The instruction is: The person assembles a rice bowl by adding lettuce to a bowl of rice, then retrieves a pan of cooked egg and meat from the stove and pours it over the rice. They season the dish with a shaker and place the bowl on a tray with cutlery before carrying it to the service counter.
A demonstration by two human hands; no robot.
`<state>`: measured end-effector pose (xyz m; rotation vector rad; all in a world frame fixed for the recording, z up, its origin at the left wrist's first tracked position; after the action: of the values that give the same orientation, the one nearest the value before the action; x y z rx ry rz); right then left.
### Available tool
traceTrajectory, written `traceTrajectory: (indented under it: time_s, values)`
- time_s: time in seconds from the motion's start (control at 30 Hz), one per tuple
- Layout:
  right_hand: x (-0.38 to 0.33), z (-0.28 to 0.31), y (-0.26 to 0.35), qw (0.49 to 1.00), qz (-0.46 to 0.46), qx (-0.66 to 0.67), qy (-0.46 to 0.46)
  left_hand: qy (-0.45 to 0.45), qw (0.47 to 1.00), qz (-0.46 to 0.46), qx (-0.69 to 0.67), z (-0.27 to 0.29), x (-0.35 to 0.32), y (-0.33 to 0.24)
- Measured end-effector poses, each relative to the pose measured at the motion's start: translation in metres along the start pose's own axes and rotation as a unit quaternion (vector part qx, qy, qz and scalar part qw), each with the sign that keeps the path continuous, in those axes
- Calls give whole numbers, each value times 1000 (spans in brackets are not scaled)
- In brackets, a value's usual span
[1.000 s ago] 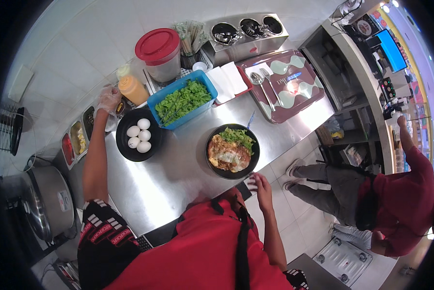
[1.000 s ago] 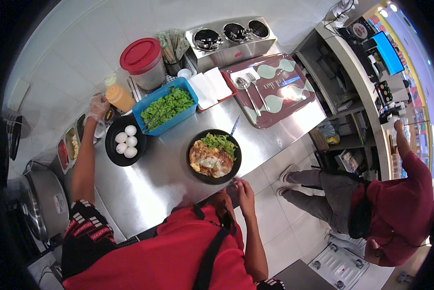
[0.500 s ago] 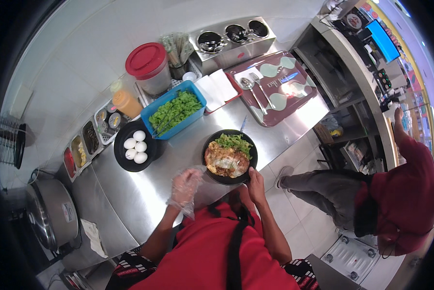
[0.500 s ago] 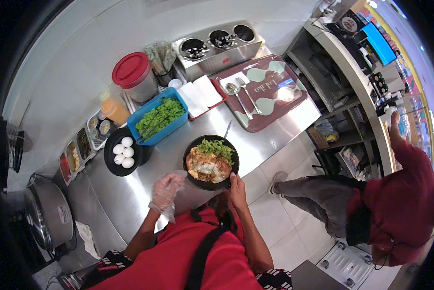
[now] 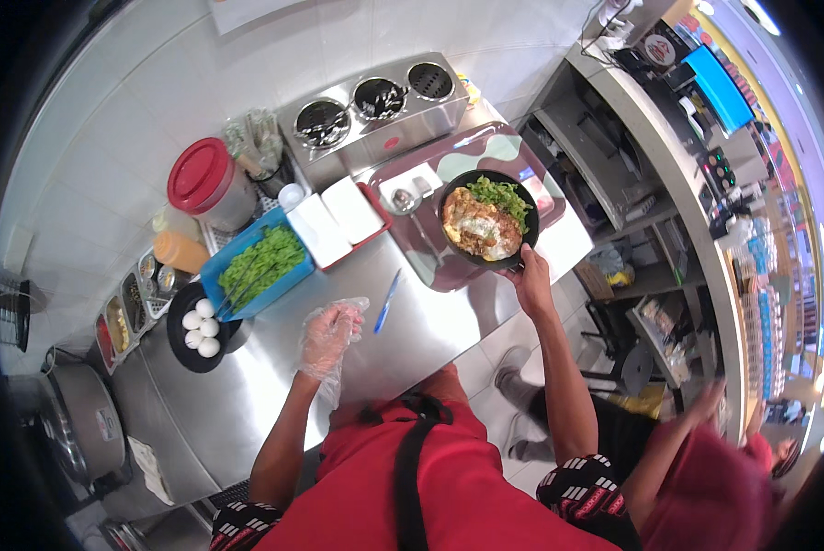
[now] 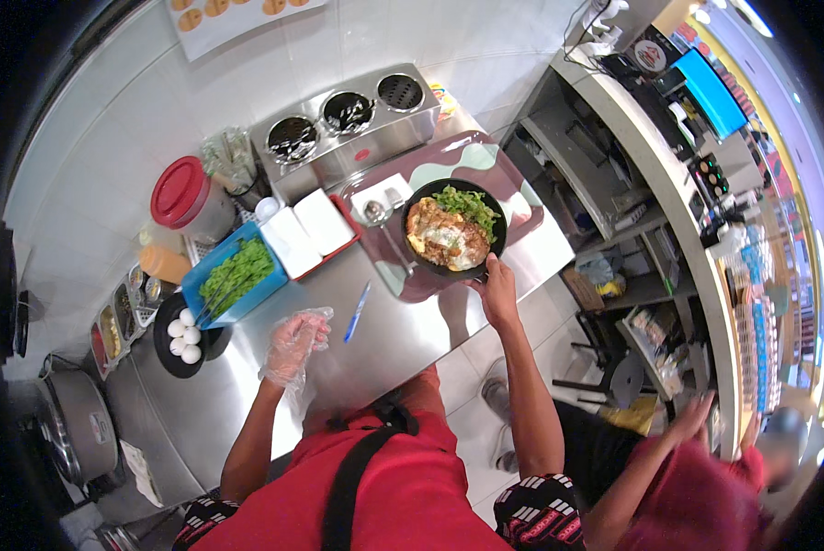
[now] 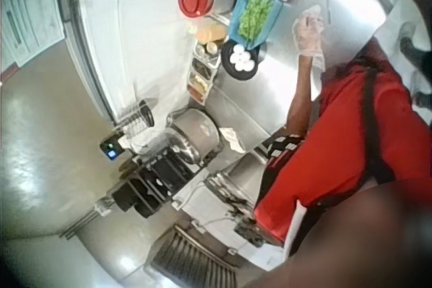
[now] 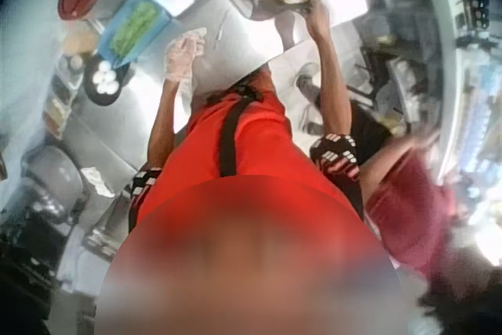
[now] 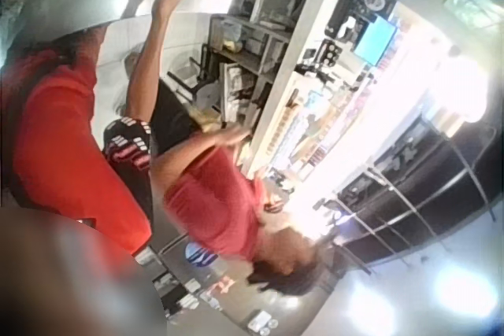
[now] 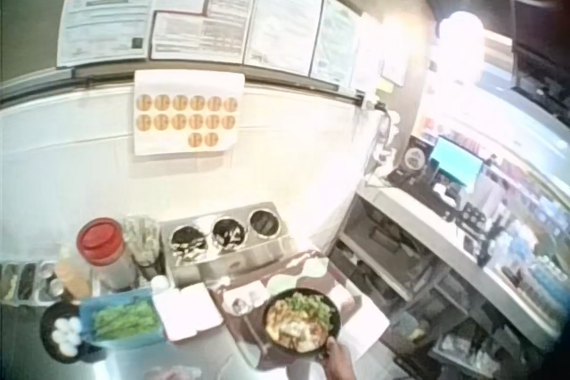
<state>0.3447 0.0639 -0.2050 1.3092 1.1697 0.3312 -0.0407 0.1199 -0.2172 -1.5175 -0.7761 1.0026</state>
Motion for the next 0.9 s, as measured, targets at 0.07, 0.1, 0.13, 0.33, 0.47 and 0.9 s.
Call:
traceTrajectory:
  time_s: [0.07,0.1,0.13,0.33,0.47,0.9]
  values:
    - [38,23,11,1000,-14,-5,14,-16,998,35,-40,-34,14,-1]
    - [58,31,16,999,-27,15,20,-26,996,48,-67,-49,24,-2]
    - [75,39,21,998,-45,-20,30,-37,996,55,-57,-62,34,-3]
    - [132,66,14,992,-96,17,77,-89,987,126,-39,-120,52,10]
    - [146,67,11,989,-109,43,91,-130,980,150,10,-131,62,30]
    - [218,172,64,834,239,-473,-152,-215,933,92,274,-107,145,70]
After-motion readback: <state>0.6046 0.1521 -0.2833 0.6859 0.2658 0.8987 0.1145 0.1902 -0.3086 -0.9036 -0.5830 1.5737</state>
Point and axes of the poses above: each hand's wrist, its own x-axis towards the middle knuckle, its own z-axis out of the back of the hand, y = z × x, the point moved 4 cm from there along x, towards the middle knuckle, and after that the axes turned 10 degrees about -z, right-handed, at the moved point
